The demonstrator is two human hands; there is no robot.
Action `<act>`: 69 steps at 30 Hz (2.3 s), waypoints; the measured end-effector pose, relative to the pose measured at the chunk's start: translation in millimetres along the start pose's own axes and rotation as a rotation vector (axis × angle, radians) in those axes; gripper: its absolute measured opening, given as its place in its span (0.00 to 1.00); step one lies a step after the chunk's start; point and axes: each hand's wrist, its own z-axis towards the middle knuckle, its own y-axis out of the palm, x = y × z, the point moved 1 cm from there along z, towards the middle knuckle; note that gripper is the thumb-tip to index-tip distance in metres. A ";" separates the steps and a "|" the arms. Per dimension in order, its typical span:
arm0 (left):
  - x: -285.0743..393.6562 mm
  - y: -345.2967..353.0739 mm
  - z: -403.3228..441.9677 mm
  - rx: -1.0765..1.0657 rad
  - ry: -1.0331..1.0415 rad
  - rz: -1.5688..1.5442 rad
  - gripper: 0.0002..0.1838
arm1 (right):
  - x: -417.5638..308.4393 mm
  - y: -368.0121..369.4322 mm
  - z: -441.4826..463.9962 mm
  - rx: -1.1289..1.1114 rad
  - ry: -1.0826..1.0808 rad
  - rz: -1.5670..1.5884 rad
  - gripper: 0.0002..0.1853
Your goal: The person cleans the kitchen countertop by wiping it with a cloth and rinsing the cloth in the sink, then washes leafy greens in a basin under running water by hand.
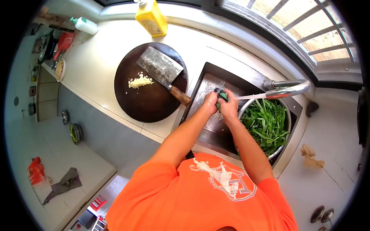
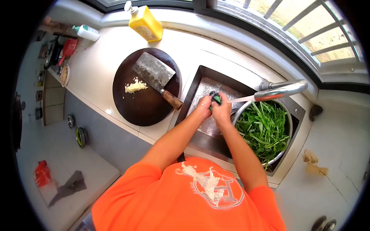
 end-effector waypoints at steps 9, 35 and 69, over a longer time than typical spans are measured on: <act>3.2 18.1 -33.8 -0.047 -0.277 -0.061 0.20 | 6.7 7.8 32.1 0.082 -0.285 -0.435 0.19; 44.1 36.6 -87.7 -0.250 0.230 0.329 0.17 | 29.3 -15.1 56.6 -0.454 0.246 0.417 0.20; 29.8 34.9 -88.2 -0.319 0.057 0.088 0.16 | 36.3 -29.0 69.4 -0.351 -0.012 0.261 0.27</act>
